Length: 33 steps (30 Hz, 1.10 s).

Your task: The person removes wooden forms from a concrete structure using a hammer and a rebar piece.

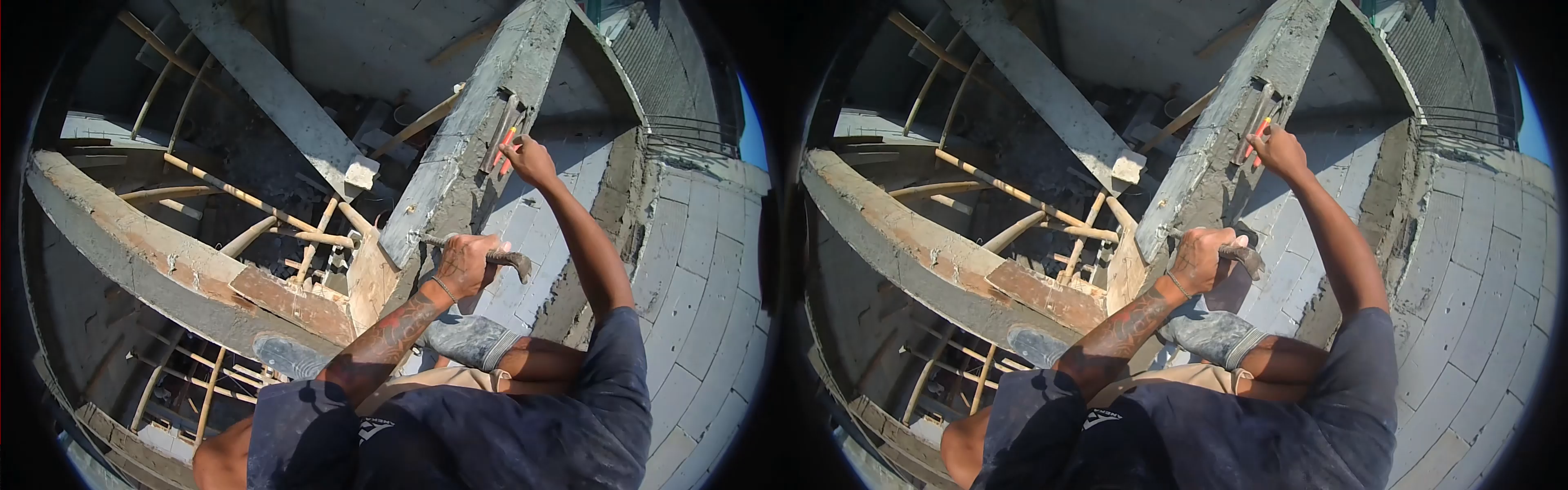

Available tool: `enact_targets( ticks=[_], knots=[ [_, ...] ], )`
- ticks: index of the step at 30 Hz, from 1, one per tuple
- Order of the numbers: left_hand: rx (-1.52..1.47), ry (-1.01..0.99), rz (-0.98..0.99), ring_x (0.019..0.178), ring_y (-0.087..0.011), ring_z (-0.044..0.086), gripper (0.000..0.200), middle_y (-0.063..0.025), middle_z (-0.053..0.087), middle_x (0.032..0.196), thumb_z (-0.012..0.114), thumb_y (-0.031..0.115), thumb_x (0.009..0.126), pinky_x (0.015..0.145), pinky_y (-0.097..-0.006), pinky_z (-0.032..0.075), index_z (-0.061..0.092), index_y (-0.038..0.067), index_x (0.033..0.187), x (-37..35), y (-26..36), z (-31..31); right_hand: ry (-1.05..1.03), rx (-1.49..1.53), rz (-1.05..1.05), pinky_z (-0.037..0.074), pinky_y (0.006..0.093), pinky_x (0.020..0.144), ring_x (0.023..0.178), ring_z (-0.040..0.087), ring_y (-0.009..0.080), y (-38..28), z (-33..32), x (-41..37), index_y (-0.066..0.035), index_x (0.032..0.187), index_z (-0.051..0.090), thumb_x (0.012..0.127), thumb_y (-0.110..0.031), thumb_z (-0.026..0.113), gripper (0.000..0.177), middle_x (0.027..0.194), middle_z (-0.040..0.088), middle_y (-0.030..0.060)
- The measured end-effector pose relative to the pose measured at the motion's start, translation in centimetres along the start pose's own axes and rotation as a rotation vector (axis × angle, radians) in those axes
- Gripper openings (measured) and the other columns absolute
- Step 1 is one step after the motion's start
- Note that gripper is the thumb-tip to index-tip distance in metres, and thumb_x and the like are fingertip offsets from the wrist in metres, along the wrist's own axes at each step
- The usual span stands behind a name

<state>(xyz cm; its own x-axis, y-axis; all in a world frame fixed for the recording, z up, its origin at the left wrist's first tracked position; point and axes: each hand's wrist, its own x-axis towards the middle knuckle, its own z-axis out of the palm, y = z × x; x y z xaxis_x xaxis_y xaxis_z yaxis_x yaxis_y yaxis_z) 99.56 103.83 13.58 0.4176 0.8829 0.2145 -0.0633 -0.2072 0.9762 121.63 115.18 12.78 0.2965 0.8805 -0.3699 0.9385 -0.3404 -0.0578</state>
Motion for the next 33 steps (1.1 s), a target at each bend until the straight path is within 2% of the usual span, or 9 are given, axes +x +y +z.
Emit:
enact_targets(
  ticks=[3,9,12,16,18,25,27,29,33],
  knots=[
    [-0.025,0.034,-0.027,0.048,-0.0351,0.047,0.031,-0.0158,0.044,0.051,0.059,0.018,0.080,0.045,-0.0394,0.034,0.044,0.002,0.058,-0.4,-0.4,-0.6,-0.075,0.051,0.168,0.046,0.0429,0.075,0.089,0.060,0.0354,-0.5,2.9,2.5,-0.001,0.100,0.055,0.080,-0.042,0.057,0.046,0.091,0.062,0.0199],
    [-0.219,0.383,-0.226,0.046,-0.0128,0.036,0.036,-0.0022,0.035,0.048,0.047,0.024,0.082,0.043,-0.0308,0.029,0.037,0.003,0.054,-0.6,-0.4,-5.4,0.103,0.066,-0.076,0.046,0.0421,0.074,0.088,0.058,0.0340,-3.3,2.1,1.1,-0.002,0.097,0.059,0.080,-0.036,0.058,0.039,0.093,0.061,0.0183],
    [-0.481,0.437,-0.175,0.047,-0.0111,0.034,0.035,-0.0009,0.037,0.050,0.049,0.022,0.081,0.046,-0.0285,0.029,0.037,0.002,0.054,0.9,-0.7,-9.5,-0.014,0.525,0.013,0.046,0.0326,0.066,0.071,0.059,0.0191,-6.1,2.2,-0.4,0.001,0.087,0.059,0.080,-0.043,0.057,0.044,0.077,0.061,0.0122],
    [-0.126,0.195,0.157,0.054,-0.0174,0.038,0.028,-0.0061,0.039,0.058,0.051,0.015,0.078,0.053,-0.0306,0.033,0.039,0.002,0.057,2.2,-2.8,-11.2,-1.108,1.383,0.280,0.045,0.0285,0.069,0.076,0.054,0.0117,-13.6,3.7,-7.2,0.000,0.103,0.051,0.084,-0.064,0.034,0.069,0.088,0.058,0.0068],
    [0.002,0.117,0.290,0.060,-0.0203,0.040,0.025,-0.0064,0.039,0.063,0.052,0.015,0.077,0.057,-0.0312,0.036,0.041,0.003,0.059,1.9,-3.4,-11.2,-1.186,1.800,0.282,0.048,0.0320,0.073,0.081,0.056,0.0160,-16.2,6.3,-8.6,-0.002,0.102,0.053,0.088,-0.049,0.042,0.050,0.091,0.058,0.0083],
    [0.794,0.012,-0.107,0.110,-0.0310,0.039,0.050,-0.0151,0.041,0.116,0.066,0.025,0.075,0.092,-0.0417,0.032,0.041,0.004,0.113,-2.9,-8.0,-16.9,-0.471,2.008,0.518,0.037,0.0285,0.043,0.044,0.040,0.0112,-20.2,12.7,-6.4,-0.009,0.087,0.042,0.085,-0.024,0.049,0.017,0.053,0.035,-0.0015],
    [-0.152,0.106,-0.823,0.097,-0.0234,0.052,0.042,-0.0129,0.049,0.111,0.055,0.027,0.085,0.085,-0.0347,0.041,0.042,0.000,0.115,-5.0,-11.6,-18.8,-0.214,2.046,0.627,0.035,0.0291,0.040,0.041,0.038,0.0117,-20.0,15.9,-5.6,-0.010,0.083,0.040,0.084,-0.025,0.050,0.017,0.051,0.035,-0.0016],
    [-0.550,-0.098,-1.168,0.082,-0.0164,0.058,0.039,-0.0105,0.055,0.104,0.044,0.029,0.091,0.076,-0.0285,0.046,0.046,-0.002,0.115,-4.3,-11.0,-18.1,-0.163,2.093,0.689,0.032,0.0277,0.039,0.040,0.033,0.0098,-19.4,19.6,-4.8,-0.014,0.080,0.038,0.084,-0.028,0.052,0.020,0.051,0.033,-0.0027],
    [-0.078,-0.355,-1.131,0.054,-0.0095,0.052,0.031,-0.0042,0.058,0.071,0.050,0.029,0.089,0.054,-0.0250,0.046,0.058,-0.001,0.090,-3.4,-13.6,-15.3,-0.074,2.257,1.038,0.024,0.0253,0.036,0.035,0.027,0.0106,-18.5,22.1,-4.0,-0.020,0.058,0.032,0.082,-0.033,0.050,0.032,0.044,0.026,-0.0038]
  ],
)
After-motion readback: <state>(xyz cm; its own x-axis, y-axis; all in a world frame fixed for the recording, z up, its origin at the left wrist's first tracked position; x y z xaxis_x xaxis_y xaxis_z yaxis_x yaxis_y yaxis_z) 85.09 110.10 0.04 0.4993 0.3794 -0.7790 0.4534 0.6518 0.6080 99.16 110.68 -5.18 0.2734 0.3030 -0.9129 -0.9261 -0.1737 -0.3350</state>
